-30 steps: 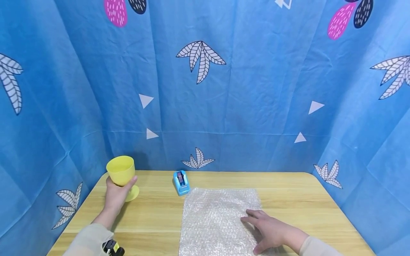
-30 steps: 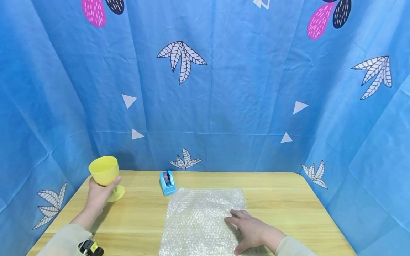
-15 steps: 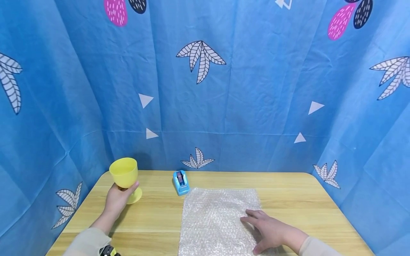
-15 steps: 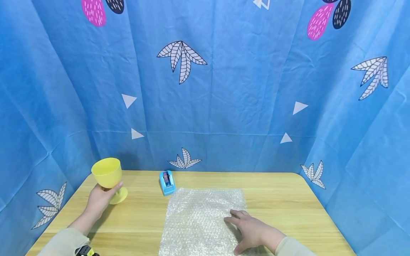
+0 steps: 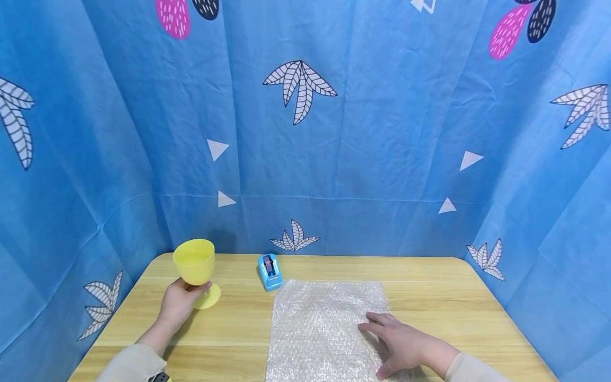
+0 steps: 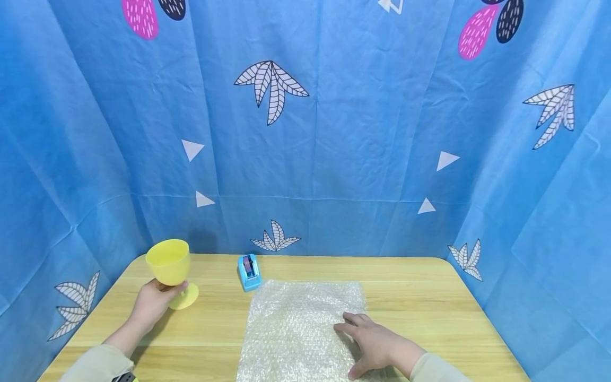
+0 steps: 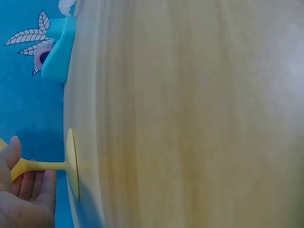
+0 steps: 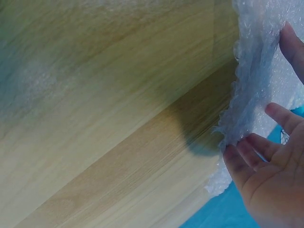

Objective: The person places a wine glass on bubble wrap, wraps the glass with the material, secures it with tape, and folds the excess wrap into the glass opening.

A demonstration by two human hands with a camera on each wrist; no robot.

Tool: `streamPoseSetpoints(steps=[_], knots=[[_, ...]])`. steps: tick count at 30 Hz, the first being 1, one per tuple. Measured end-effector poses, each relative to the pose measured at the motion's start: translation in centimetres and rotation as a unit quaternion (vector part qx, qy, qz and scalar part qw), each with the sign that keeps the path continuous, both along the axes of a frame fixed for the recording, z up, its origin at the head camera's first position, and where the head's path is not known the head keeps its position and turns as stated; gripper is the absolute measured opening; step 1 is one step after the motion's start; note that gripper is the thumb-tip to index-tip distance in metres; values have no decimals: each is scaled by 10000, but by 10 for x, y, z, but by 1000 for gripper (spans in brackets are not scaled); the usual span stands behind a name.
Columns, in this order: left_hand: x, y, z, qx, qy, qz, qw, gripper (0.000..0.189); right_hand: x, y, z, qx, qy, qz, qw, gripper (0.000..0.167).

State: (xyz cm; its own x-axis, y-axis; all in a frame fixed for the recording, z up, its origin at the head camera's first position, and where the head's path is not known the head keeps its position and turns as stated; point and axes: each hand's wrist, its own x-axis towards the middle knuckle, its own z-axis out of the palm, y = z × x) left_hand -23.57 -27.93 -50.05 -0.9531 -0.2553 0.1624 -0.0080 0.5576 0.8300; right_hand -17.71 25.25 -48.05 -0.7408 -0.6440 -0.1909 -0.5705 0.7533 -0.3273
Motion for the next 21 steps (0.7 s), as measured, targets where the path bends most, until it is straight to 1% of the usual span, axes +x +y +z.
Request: streamPoseSetpoints(steps=[5,15,21], knots=[[1,3,-1,76,49,-126,9999,41,0,1,-1,31,-1,-13,10000,100],[3,11,1,16,-73,-379,9993,40,-2,1,-1,15,93,21,10000,101],[6,17,2,38,-130,-475,9988,39,-1,0,1,-16,-75,-22,10000,101]])
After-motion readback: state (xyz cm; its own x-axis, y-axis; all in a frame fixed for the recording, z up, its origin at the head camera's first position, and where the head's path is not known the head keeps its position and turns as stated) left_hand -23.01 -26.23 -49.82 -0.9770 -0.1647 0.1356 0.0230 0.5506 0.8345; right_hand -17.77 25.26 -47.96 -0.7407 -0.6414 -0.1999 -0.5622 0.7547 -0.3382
